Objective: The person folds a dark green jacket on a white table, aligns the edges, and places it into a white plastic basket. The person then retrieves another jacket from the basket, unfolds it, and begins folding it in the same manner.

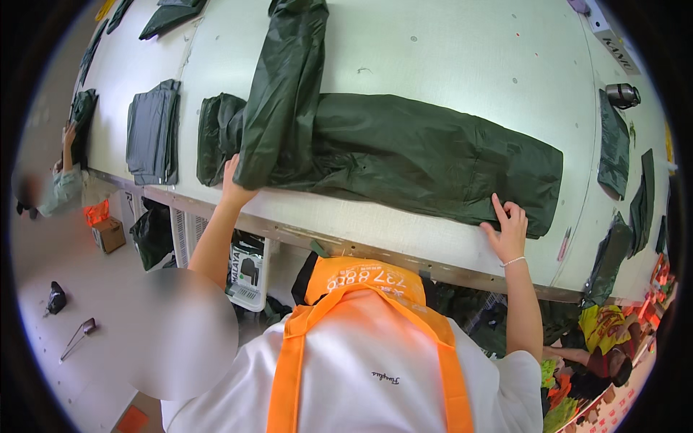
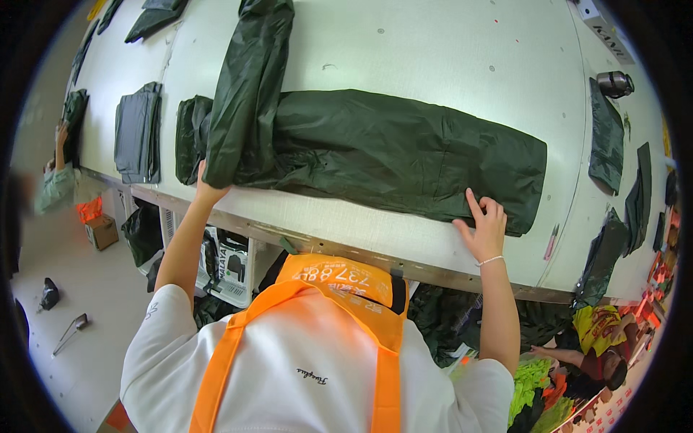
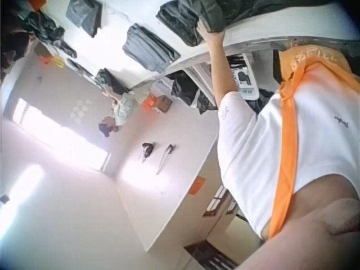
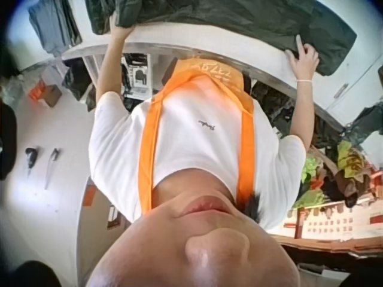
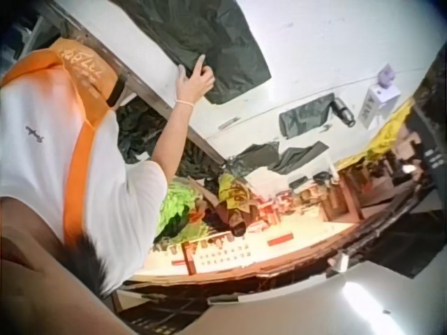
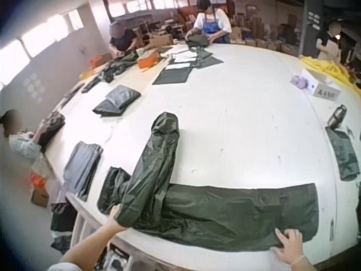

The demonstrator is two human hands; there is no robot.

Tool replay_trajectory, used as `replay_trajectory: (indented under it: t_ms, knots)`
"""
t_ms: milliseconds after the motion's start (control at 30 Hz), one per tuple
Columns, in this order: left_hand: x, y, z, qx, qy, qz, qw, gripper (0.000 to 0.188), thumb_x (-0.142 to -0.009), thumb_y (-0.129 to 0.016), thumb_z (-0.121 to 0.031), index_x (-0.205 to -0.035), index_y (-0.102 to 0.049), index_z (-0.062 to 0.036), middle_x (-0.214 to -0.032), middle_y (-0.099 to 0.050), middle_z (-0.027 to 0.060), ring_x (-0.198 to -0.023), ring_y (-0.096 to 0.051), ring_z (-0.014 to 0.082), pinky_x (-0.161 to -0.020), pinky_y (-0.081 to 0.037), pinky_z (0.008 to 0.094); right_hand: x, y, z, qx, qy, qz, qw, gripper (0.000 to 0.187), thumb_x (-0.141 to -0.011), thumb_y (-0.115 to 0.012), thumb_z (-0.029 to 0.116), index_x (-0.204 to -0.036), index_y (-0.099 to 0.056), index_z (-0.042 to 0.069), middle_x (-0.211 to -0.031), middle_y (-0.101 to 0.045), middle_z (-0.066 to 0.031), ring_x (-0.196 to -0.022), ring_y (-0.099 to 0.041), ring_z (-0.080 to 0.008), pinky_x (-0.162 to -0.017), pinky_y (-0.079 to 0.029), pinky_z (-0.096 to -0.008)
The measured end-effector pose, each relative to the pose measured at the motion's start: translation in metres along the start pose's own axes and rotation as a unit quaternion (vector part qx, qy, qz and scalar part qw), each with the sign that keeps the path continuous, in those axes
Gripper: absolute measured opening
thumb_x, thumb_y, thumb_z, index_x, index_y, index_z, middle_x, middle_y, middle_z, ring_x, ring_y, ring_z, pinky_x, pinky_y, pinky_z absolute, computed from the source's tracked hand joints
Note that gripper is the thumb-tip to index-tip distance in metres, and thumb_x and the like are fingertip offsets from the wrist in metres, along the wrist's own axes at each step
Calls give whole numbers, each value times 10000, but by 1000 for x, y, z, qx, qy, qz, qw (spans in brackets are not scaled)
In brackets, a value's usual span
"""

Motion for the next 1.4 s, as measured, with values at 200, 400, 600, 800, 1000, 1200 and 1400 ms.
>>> replay_trajectory:
  t_ms: [200,400,600,800,1000,1200,1400]
  knots:
    - [38,-20,-32,92,69,25,993,584,-576,-732,-192,-1080,-519,13,-1075,-542,194,-991,-487,393,-861,-404,436,3,7,-63,2,-176,71,982,296,-858,-577,355,-976,-694,110,-784,-559,-141,-764,-549,-322,-700,-443,-413]
    - [31,-3,-72,67,24,60,996,537,-461,-633,-77,-983,-562,23,-1002,-536,140,-931,-496,319,-768,-395,388,-223,91,99,-14,97,-75,992,229,-901,-525,229,-916,-651,38,-825,-612,-157,-815,-574,-336,-706,-460,-397]
    - [25,-3,-74,61,23,105,992,581,-514,-652,-116,-1083,-568,-33,-925,-534,90,-909,-507,272,-744,-381,365,-433,-2,361,115,309,-39,943,236,-886,-496,229,-899,-670,71,-969,-629,-103,-956,-581,-283,-824,-470,-377]
    - [21,1,-73,115,41,87,989,569,-494,-652,-116,-1056,-586,-55,-876,-523,68,-871,-500,251,-717,-369,345,-488,-59,284,187,79,204,958,315,-829,-494,207,-1016,-650,8,-1049,-634,-207,-1007,-603,-349,-869,-466,-407]
    - [7,56,-70,152,-22,-67,986,208,-498,-653,-133,-670,-541,-98,-777,-520,33,-813,-522,240,-719,-363,357,-365,235,-42,-345,-160,-35,924,394,-948,-416,263,-1211,-559,8,-1154,-607,-105,-1051,-559,-173,-935,-413,-300]
    - [-74,99,-35,232,-78,-251,937,278,-578,-695,-146,-826,-581,-94,-967,-610,49,-950,-561,268,-878,-378,404,15,386,87,-298,-179,-511,787,320,-941,-431,316,-1119,-481,56,-1036,-531,-106,-912,-455,-190,-797,-385,-333]
    - [-80,-4,101,276,72,-132,949,357,-722,-583,-50,-1078,-587,-62,-1011,-621,101,-993,-559,297,-906,-387,365,144,410,181,-173,-84,-645,739,264,-943,-432,391,-920,-487,133,-798,-509,-81,-644,-384,-179,-601,-361,-344]
Point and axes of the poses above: each hand's wrist, its own x-axis away from the middle knuckle, its own y-axis out of the back of the hand, z = x × y, the point moved 6 cm from there along -x, towards the middle knuckle
